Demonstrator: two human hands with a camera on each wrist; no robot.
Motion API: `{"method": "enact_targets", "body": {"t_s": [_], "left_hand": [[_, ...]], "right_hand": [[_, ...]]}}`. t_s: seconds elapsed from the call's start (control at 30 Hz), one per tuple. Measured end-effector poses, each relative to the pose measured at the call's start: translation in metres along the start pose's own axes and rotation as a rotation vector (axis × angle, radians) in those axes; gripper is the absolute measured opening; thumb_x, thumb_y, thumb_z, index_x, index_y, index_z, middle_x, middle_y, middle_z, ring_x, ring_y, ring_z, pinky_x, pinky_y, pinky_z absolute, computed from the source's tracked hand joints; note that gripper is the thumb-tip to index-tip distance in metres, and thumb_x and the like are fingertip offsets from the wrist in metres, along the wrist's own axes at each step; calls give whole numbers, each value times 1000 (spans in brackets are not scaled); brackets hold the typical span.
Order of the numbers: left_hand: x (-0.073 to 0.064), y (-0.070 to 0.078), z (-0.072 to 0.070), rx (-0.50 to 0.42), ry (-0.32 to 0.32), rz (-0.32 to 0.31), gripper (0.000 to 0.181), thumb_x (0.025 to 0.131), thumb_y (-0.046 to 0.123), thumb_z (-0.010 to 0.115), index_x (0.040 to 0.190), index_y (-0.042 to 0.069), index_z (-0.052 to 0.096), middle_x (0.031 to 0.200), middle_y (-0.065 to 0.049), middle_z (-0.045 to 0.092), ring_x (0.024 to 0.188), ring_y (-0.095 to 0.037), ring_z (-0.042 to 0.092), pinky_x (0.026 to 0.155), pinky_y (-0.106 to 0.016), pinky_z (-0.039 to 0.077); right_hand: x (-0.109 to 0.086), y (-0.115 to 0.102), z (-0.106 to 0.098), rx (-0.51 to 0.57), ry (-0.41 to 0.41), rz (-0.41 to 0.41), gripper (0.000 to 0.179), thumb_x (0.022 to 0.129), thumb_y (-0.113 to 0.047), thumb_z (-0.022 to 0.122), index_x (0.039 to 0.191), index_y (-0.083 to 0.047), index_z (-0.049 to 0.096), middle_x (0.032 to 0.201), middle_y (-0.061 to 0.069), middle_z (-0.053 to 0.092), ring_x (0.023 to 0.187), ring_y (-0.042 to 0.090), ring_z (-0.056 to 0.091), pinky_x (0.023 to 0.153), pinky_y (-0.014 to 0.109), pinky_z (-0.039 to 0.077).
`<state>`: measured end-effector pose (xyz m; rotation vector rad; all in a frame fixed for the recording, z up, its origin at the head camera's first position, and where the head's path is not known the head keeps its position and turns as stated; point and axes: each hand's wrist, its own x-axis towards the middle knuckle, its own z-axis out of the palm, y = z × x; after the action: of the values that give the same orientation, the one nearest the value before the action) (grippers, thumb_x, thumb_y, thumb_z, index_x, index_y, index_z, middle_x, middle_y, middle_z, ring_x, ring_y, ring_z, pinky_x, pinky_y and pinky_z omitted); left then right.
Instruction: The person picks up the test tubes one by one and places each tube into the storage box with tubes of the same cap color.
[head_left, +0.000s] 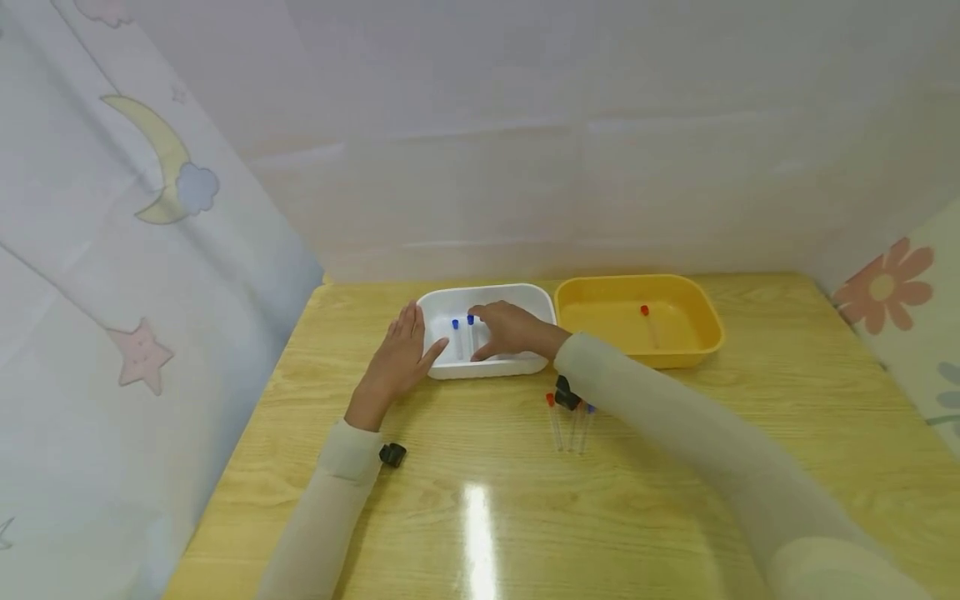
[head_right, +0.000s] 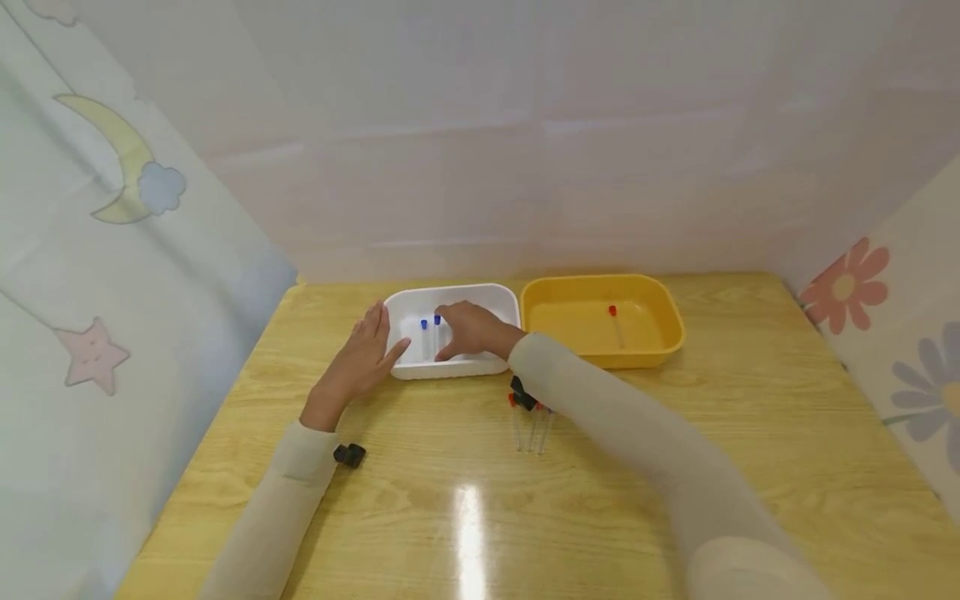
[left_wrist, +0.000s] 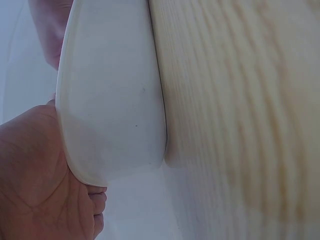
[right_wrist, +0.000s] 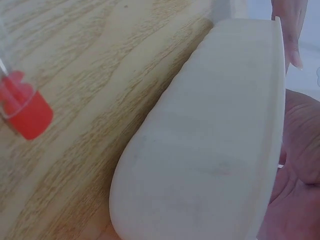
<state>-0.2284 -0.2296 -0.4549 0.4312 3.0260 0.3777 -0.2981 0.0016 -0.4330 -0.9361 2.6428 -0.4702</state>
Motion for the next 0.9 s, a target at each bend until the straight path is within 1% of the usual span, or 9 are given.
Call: {"method": "enact_targets", "body": {"t_s": [0.17, 0.43, 0.6, 0.77, 0.9], "left_hand": [[-2, -2, 0, -12, -5, -7, 88, 107, 61, 21, 159, -6, -2, 168, -21, -6, 156, -33, -3, 125, -47, 4], [-1, 1, -2, -12, -15, 5, 87, 107, 60, 22, 158, -7, -3, 168, -22, -7, 156, -35, -2, 125, -47, 3], [-1, 2, -2, -16, -13, 8, 87, 108, 59, 23, 158, -7, -3, 167, -21, -9, 156, -34, -4, 125, -46, 2], [-2, 2, -2, -19, 3, 12, 86, 108, 57, 26, 158, -8, -1, 168, -23, -4, 156, -36, -1, 125, -47, 4], [-2, 2, -1, -14, 3, 8, 86, 108, 58, 25, 158, -7, -1, 168, -23, -3, 156, -34, -2, 125, -46, 4]], "right_hand": [[0, -1, 2, -6, -3, -8, 93, 81, -46, 86, 152, -4, 44, 147, 14, 55, 134, 31, 52, 113, 43, 40], [1, 2, 6, -2, 3, -31, 86, 82, -40, 86, 149, -1, 48, 146, 15, 56, 133, 30, 53, 113, 42, 39], [4, 4, 9, 5, 5, -27, 86, 82, -41, 86, 149, -2, 48, 146, 14, 56, 132, 29, 54, 113, 42, 40], [6, 6, 11, -1, 10, -38, 86, 82, -40, 86, 148, -1, 48, 145, 16, 56, 132, 30, 54, 113, 42, 39], [8, 5, 10, -3, 5, -38, 86, 82, -39, 87, 148, 0, 48, 146, 16, 55, 135, 32, 51, 115, 43, 38]]}}
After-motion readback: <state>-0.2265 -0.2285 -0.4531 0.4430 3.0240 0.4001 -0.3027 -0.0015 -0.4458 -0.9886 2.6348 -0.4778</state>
